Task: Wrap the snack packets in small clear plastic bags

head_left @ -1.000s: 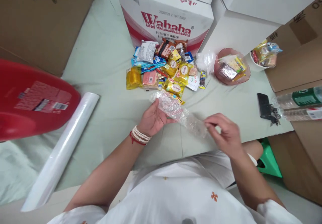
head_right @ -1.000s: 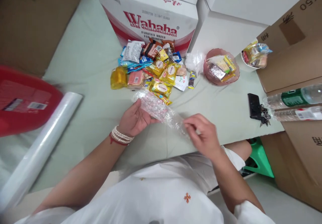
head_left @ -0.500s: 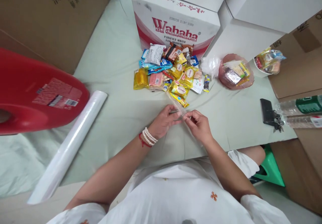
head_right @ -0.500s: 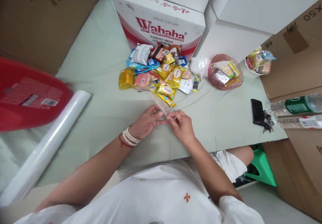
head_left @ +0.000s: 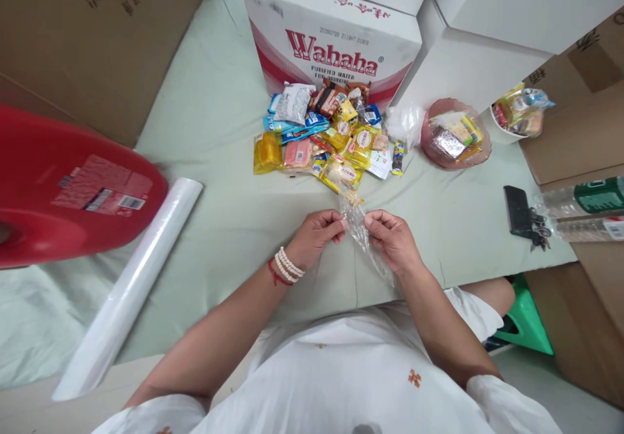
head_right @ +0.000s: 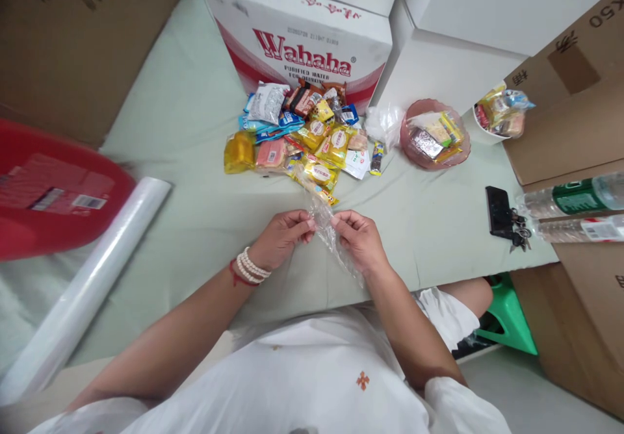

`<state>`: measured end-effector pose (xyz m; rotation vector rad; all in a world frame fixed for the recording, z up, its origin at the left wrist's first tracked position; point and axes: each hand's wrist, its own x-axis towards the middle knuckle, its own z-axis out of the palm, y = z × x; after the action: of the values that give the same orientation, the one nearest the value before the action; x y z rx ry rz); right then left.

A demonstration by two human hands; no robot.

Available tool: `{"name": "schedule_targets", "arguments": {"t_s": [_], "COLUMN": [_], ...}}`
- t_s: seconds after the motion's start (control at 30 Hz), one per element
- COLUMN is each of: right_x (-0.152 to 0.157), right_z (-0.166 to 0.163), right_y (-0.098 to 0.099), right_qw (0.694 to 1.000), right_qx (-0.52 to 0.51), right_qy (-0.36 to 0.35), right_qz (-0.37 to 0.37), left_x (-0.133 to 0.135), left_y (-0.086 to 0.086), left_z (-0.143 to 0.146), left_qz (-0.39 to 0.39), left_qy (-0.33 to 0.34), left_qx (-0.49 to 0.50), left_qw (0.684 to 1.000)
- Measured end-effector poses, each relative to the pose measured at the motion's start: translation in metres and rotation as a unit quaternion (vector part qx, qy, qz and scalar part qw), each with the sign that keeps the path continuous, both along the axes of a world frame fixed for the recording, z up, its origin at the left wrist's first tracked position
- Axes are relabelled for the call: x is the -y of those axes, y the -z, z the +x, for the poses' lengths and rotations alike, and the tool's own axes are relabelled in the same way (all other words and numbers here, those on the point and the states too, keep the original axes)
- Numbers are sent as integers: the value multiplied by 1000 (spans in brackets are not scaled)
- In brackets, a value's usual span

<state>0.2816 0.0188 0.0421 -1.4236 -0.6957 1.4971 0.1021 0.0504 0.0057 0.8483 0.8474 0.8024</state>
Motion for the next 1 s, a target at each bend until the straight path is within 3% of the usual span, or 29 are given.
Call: {"name": "schedule_targets", "arguments": {"t_s": [0.13, 0.27, 0.43, 0.63, 0.73, 0.9, 1.0], "right_x": [-4, 0, 12, 26, 34, 46, 49], "right_z": [16, 40, 47, 24, 17, 20, 27], "right_y": [-4, -5, 2, 5, 3, 3, 6], "right_qw": [998, 994, 992, 991, 994, 995, 998], "right_qx": [-66, -109, -124, -109, -95, -93, -43], "right_qy": [23, 8, 18, 73, 56, 23, -44], "right_qz": [8, -1, -6, 12, 18, 4, 1], "left_x": [-4, -10, -10, 13, 25, 29, 31], "left_y": [-4, -6, -1, -8, -16, -17, -17], "left_z": [-5, -15, -15, 16, 25, 13, 9], "left_qz": [-51, -88, -101, -106, -85, -172, -184], "left_qy": [-34, -19, -13, -57, -72, -196, -222], "left_qx": [77, 147, 164, 76, 41, -4, -21], "left_qw": [995, 985, 981, 990, 993, 966, 957]}}
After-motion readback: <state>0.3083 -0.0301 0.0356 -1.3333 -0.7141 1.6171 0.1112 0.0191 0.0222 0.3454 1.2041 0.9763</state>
